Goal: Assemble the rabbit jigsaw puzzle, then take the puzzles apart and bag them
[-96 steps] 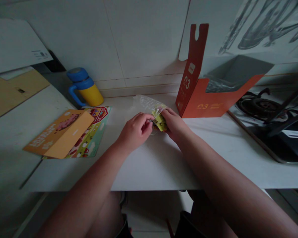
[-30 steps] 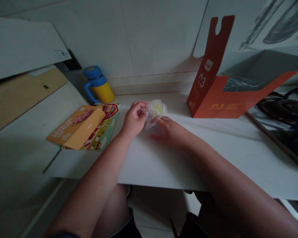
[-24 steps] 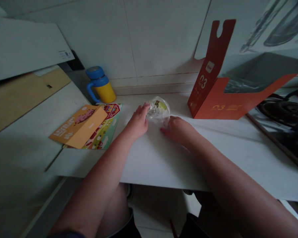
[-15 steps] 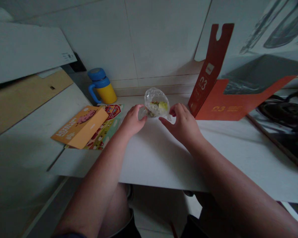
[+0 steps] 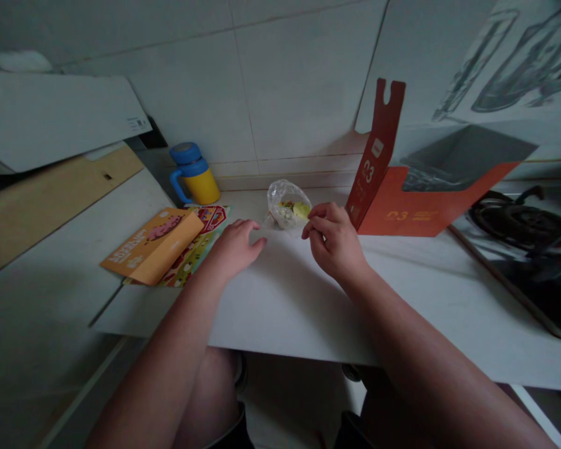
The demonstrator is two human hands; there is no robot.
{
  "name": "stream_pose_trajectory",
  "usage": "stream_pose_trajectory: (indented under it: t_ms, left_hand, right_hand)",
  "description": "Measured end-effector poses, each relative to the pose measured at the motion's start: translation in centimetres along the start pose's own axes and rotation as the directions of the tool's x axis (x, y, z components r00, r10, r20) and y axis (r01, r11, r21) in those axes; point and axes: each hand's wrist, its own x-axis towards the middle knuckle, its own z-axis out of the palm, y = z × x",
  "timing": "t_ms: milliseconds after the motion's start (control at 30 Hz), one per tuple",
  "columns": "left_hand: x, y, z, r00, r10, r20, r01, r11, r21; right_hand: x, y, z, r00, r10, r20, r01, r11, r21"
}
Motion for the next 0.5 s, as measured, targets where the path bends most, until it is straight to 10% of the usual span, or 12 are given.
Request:
stream_pose_trajectory:
  t_ms: [233,367,500]
  left_hand:
    - [-5.5,-8.2,-6.3,0.958,-0.284,-0.03,0.266,0.846,0.462]
    - [-7.3,-14.0,-9.1,0.858,-0.513,0.015,0.418,0.715,0.561]
    - [-9.6,-16.8,-9.7,0.87,-0.494,-0.008,0.383,0.664,0.642]
  right_hand:
    - [-0.5,0.2,1.0,0.988,-0.001,0.156,0.008,0.999,-0.042]
    - [-1.0,0.8,1.9,0.972,0.016,0.236,-0.002,0.998,-0.059]
    - [-1.4,1.6,2.8,0.947,0.034,0.32,-0.006,0.996,-0.089]
